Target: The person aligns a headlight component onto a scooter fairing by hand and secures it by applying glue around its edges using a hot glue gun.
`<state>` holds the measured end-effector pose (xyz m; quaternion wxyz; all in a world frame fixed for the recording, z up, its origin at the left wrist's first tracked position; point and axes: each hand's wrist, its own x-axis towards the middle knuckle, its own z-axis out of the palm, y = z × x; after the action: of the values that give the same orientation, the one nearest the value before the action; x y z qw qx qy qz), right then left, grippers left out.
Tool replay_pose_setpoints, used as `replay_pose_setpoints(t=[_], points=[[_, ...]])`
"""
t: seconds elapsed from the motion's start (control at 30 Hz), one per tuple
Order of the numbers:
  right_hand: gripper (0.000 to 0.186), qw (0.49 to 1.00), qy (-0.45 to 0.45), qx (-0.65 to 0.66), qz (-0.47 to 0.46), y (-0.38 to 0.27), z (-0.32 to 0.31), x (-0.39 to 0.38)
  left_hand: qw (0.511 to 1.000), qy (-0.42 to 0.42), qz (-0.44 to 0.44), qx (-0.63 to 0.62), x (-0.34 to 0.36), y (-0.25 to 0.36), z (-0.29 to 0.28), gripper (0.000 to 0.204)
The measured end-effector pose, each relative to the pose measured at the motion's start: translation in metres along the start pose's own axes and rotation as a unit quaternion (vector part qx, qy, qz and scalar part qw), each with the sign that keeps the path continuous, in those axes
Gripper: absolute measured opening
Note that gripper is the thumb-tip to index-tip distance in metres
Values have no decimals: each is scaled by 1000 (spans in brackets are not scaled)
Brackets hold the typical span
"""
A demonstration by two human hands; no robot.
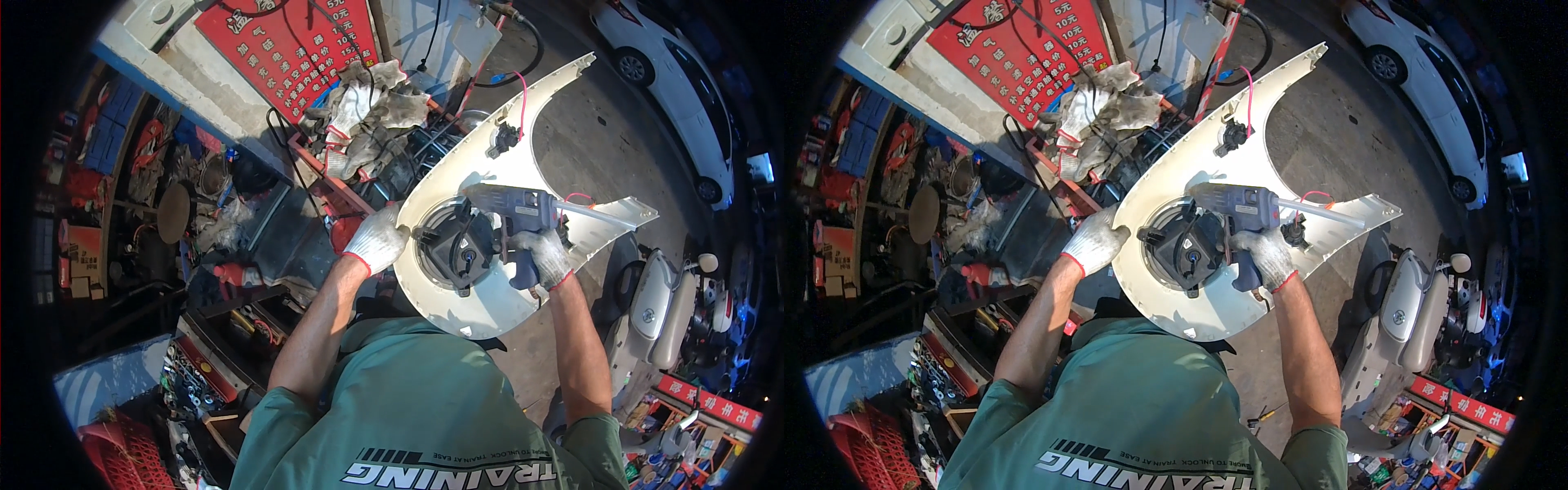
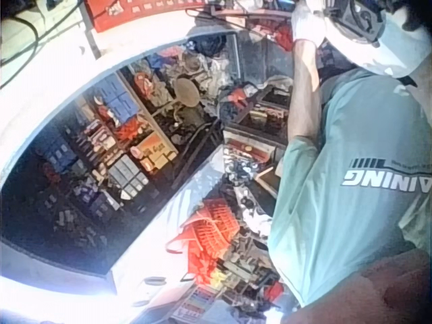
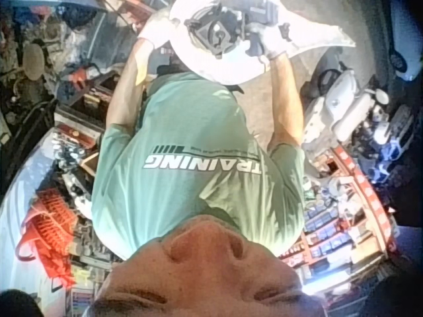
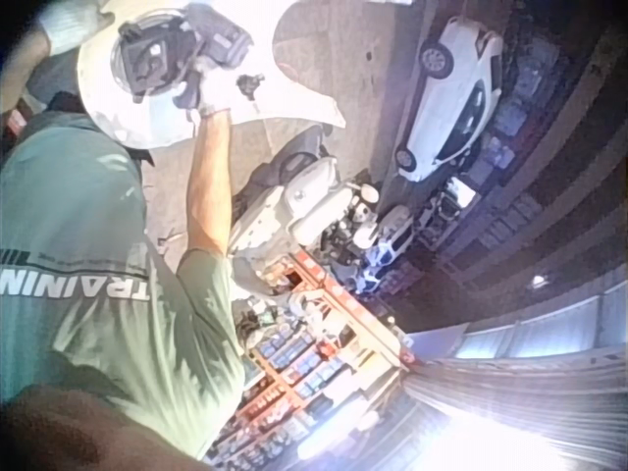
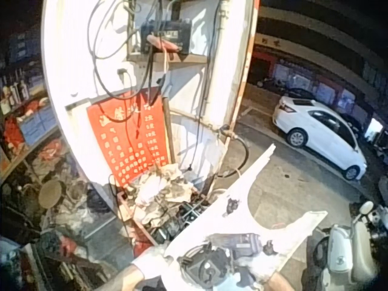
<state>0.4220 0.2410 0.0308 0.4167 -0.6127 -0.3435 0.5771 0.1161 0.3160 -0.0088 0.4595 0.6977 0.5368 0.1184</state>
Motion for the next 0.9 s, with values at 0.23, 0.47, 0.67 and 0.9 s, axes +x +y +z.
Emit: replay_pose_setpoints(t=[0.23,0.47,0.67,0.9], points=[[10,981,-34,-180,-59,22,-20,9,1000,2,12,5,-4,10,-4,38],[8,985,-23,-172,1,7,-5,8,1000,5,2,9,-2,2,-1,38],[11,995,1,-90,35,5,-5,6,1000,-4,8,9,-2,9,-4,38],[31,995,-11,-96,1,6,-19,11,1000,0,17,6,0,-2,-1,38]])
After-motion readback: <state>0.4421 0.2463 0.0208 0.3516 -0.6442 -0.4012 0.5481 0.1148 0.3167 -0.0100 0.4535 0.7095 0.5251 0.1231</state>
